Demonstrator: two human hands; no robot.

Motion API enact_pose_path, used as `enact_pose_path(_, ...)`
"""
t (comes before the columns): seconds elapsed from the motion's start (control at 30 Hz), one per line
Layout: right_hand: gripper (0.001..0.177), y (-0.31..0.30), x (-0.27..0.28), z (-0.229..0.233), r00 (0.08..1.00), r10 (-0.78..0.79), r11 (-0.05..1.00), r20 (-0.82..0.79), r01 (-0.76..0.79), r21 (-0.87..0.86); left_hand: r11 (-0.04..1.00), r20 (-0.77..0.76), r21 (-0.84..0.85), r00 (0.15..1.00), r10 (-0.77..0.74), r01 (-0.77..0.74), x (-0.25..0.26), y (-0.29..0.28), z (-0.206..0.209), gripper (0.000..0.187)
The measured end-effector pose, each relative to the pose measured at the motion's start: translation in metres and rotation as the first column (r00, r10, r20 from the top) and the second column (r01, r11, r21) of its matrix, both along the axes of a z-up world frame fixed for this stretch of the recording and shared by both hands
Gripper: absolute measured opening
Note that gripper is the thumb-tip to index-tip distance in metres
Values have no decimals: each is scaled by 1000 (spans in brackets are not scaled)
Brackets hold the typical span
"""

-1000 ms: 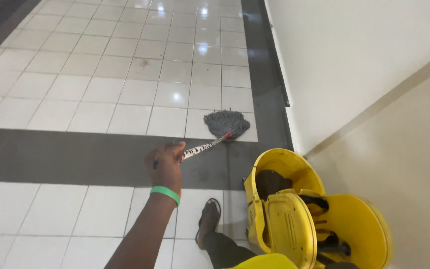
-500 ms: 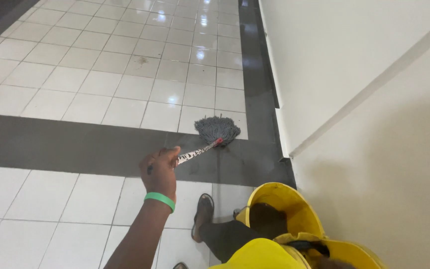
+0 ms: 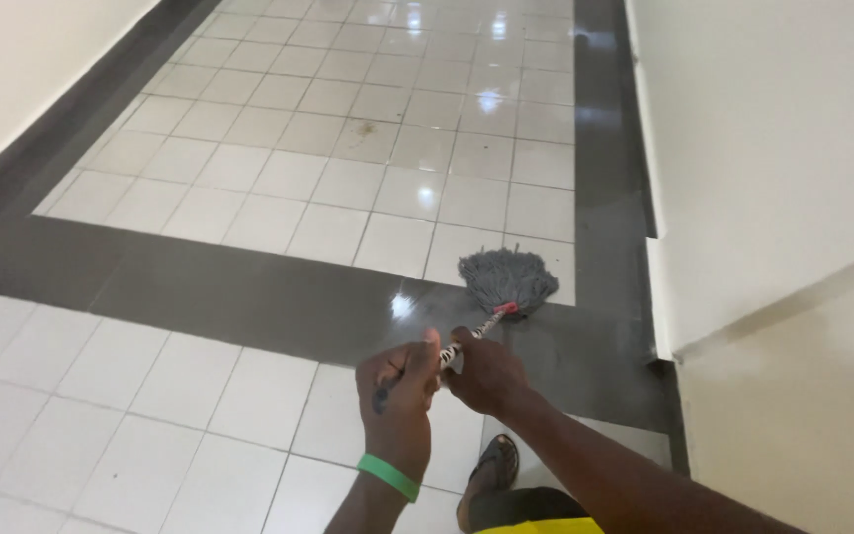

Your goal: Mop a tiled floor in a hallway and wring out the mop in a bucket.

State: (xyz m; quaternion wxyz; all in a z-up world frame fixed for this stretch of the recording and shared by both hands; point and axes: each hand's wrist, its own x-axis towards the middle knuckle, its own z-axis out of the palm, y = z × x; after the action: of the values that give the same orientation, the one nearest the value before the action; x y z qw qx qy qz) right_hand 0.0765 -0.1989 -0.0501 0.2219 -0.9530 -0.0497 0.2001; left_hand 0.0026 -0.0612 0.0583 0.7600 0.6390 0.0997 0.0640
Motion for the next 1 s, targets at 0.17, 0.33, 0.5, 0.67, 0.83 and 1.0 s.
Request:
enact_pose_path(0.17, 40, -26, 43, -16, 999, 11, 1000, 39, -12, 20, 994, -76, 106, 997, 14, -6, 20, -29, 6, 55)
enact_pose_path(0.33, 24, -46, 65, -44, 961, 33, 981, 274, -84, 176, 988, 166, 120, 980, -113, 94, 49, -41, -3, 54)
enact_pose_path(0.5, 20, -45, 98, -14, 989, 47, 992, 142, -64, 112, 973, 88, 226, 994, -65, 44, 82, -35, 3, 56)
enact_pose_path(0.67, 19, -40, 131, -8, 993, 119, 993, -6, -119, 11, 936, 278, 352, 957, -86, -18, 109, -12, -27, 63)
enact_pose_path(0.83, 28, -72, 194, -24, 976, 207, 975, -62, -211, -68, 789, 92, 605, 975, -203, 108, 155, -25, -74, 50)
enact_pose_path(1.0, 34, -129, 282, -41, 980, 149, 977, -132, -166, -134, 910, 38, 391, 985, -170, 142, 245, -88, -62, 52)
